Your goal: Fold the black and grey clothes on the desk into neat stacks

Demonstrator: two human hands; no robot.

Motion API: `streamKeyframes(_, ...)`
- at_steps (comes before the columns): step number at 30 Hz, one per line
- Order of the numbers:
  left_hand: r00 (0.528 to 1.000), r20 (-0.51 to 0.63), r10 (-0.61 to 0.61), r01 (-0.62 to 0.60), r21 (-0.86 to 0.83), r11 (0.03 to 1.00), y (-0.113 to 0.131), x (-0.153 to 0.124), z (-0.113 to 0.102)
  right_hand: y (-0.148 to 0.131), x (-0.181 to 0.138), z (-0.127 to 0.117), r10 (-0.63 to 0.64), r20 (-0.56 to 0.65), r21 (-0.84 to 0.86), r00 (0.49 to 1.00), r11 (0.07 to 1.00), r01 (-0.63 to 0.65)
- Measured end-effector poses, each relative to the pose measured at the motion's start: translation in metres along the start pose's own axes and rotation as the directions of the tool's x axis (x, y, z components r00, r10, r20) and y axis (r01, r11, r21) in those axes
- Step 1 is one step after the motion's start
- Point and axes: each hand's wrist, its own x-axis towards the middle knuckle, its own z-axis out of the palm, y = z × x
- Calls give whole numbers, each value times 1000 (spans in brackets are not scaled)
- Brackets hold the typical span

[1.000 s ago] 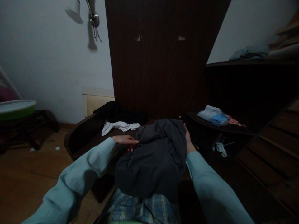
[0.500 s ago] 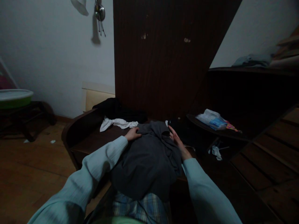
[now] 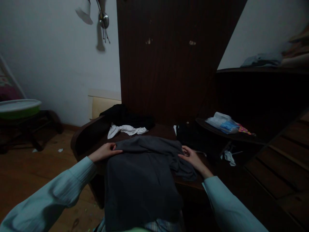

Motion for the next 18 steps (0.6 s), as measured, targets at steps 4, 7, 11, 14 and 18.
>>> streamKeyframes(4,990,-127,-58,47,-83,995,-11,-4,-25,-15,8,-17,-120,-69,-147,990,983,109)
streamKeyframes(7,956,-292,-8,54,151,987,-12,3,-34,-38,25,-30,-242,-154,-283,958,940,192)
streamKeyframes(11,887,-411,209,25,495,868,13,21,-25,-63,59,-25,-437,-246,-529,865,809,258)
streamKeyframes(14,856,-339,391,-100,634,767,39,35,-7,-70,73,-6,-531,-154,-716,833,642,276)
streamKeyframes(18,889,-94,448,-298,623,723,55,49,17,-65,58,13,-479,-30,-801,878,537,266)
